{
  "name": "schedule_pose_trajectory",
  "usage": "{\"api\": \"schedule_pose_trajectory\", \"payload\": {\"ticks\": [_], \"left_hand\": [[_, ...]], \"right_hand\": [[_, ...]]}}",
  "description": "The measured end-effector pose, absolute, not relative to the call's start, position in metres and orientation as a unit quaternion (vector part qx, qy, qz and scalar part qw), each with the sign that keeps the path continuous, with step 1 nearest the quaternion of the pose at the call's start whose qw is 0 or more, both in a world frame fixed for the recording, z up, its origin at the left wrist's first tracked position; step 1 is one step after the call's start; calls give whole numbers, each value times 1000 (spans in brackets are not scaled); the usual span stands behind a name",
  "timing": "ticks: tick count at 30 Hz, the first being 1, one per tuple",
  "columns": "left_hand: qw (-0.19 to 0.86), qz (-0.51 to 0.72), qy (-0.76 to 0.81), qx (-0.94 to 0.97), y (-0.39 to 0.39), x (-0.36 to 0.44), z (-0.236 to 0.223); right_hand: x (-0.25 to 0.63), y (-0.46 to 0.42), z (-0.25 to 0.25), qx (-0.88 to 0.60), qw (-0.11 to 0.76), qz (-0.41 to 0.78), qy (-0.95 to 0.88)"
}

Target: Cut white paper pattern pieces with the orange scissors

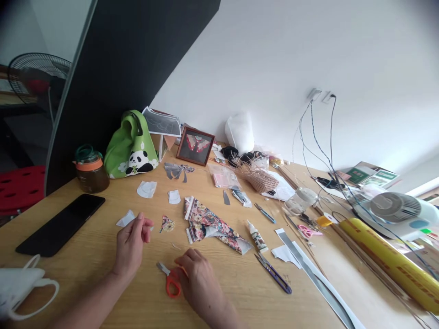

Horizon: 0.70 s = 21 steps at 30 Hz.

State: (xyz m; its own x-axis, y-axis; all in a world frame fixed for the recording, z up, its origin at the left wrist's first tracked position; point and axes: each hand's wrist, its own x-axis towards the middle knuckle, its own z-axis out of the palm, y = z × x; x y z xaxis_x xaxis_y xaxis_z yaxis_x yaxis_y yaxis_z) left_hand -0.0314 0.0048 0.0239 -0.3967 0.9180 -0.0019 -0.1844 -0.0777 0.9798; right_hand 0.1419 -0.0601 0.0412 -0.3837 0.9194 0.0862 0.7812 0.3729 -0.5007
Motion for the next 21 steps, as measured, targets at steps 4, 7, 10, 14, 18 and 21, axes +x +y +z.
{"api": "schedule_pose_trajectory", "payload": {"ticks": [4,7,10,14,18,21], "left_hand": [[421,631,531,378,3,-29,22],[416,615,541,396,2,-29,23],[413,603,547,408,1,-30,24],[413,587,550,426,1,-31,23],[409,572,557,441,0,-30,19],[403,568,556,455,-1,-29,17]], "right_hand": [[128,2,52,-542,180,175,-802],[111,46,45,-584,139,128,-789],[95,66,32,-584,120,117,-794],[86,67,19,-564,101,123,-810],[89,71,19,-561,116,147,-806],[105,95,26,-592,152,167,-773]]}}
